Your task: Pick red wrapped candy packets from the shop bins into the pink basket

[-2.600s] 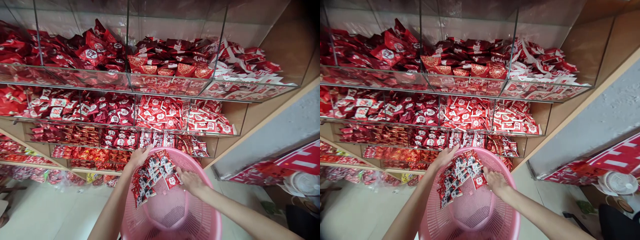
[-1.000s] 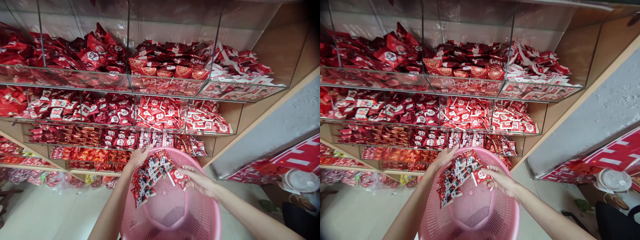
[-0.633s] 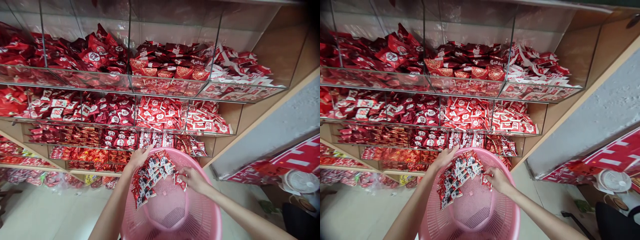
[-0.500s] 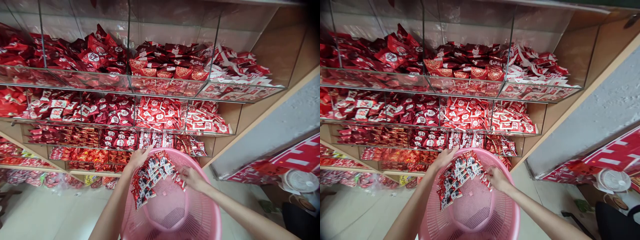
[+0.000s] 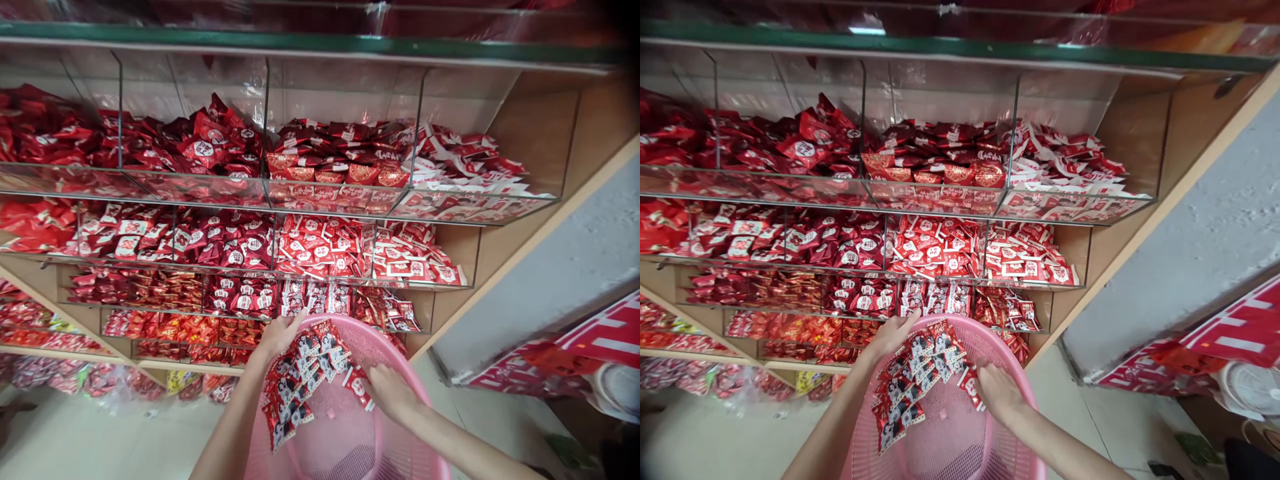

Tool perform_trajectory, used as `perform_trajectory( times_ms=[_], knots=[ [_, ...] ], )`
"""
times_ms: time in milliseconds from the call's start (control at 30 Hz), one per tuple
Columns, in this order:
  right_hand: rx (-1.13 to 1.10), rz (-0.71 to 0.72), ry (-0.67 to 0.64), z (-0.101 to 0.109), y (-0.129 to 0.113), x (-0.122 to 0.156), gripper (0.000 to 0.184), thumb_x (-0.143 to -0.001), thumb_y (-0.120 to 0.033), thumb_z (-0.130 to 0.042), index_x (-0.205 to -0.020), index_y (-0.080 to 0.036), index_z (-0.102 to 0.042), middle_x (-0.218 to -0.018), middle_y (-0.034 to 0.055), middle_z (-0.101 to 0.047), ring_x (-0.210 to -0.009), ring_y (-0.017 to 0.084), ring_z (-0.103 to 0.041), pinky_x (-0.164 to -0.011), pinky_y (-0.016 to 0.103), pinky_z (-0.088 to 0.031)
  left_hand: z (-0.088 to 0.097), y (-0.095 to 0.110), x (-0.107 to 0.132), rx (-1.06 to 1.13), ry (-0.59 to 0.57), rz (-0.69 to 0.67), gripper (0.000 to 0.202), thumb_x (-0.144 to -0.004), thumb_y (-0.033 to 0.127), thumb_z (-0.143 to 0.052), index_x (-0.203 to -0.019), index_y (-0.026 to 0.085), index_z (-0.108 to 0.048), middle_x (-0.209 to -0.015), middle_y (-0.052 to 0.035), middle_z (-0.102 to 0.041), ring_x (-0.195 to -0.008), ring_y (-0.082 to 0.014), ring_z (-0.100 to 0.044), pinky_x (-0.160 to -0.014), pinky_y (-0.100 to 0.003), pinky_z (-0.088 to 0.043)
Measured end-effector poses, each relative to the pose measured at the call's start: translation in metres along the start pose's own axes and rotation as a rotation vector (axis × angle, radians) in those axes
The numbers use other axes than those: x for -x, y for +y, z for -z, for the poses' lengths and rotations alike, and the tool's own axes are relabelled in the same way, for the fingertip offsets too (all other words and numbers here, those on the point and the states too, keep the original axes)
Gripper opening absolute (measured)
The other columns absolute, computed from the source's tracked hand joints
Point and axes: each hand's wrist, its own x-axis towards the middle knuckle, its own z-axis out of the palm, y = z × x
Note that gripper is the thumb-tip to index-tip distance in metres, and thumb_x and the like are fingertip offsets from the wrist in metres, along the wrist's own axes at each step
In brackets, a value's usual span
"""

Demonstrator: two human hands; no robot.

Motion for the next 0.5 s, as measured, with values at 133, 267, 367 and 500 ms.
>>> perform_trajectory(
  times_ms=[133,267,367,500],
  knots=[
    [-0.002,0.083,0.164,0.039,-0.010,0.002,0.024,-0.088,-0.026,-0.037,-0.088,-0.017,-0.059,-0.080,0.0108,-0.068,-0.077,0.024,-0.065,-0.060,0.028,-0.039,-0.002,-0.002,-0.002,0.008,0.016,-0.017,0.079,-0.074,0.076,-0.019,-0.071,0.015,-0.068,-0.074,-0.0128,-0.068,-0.076,-0.0266,-0.062,-0.071,-0.033,-0.041],
    [-0.155,0.166,0.461,0.109,-0.027,-0.004,0.026,-0.091,-0.031,-0.034,-0.084,-0.019,-0.056,-0.066,0.0032,-0.065,-0.058,0.017,-0.061,-0.055,0.026,-0.035,0.000,0.000,0.000,0.020,0.013,-0.014,0.079,-0.074,0.077,-0.020,-0.078,0.015,-0.070,-0.079,-0.0131,-0.069,-0.081,-0.0276,-0.062,-0.075,-0.036,-0.042],
    [-0.264,0.252,0.679,0.153,-0.043,-0.017,0.023,-0.090,-0.034,-0.038,-0.088,-0.019,-0.055,-0.068,0.0021,-0.064,-0.059,0.016,-0.060,-0.055,0.025,-0.036,0.003,0.000,0.002,0.024,0.014,-0.004,0.079,-0.074,0.076,-0.020,-0.080,0.016,-0.070,-0.083,-0.0131,-0.070,-0.084,-0.0285,-0.062,-0.078,-0.037,-0.042],
    [-0.377,0.290,0.797,0.177,-0.061,-0.046,0.027,-0.085,-0.042,-0.048,-0.074,-0.018,-0.055,-0.066,0.0031,-0.065,-0.061,0.015,-0.060,-0.057,0.025,-0.039,0.002,-0.005,0.005,0.039,0.015,-0.001,0.075,-0.077,0.073,-0.020,-0.077,0.016,-0.070,-0.080,-0.0114,-0.070,-0.083,-0.0271,-0.063,-0.077,-0.035,-0.043]
  ],
)
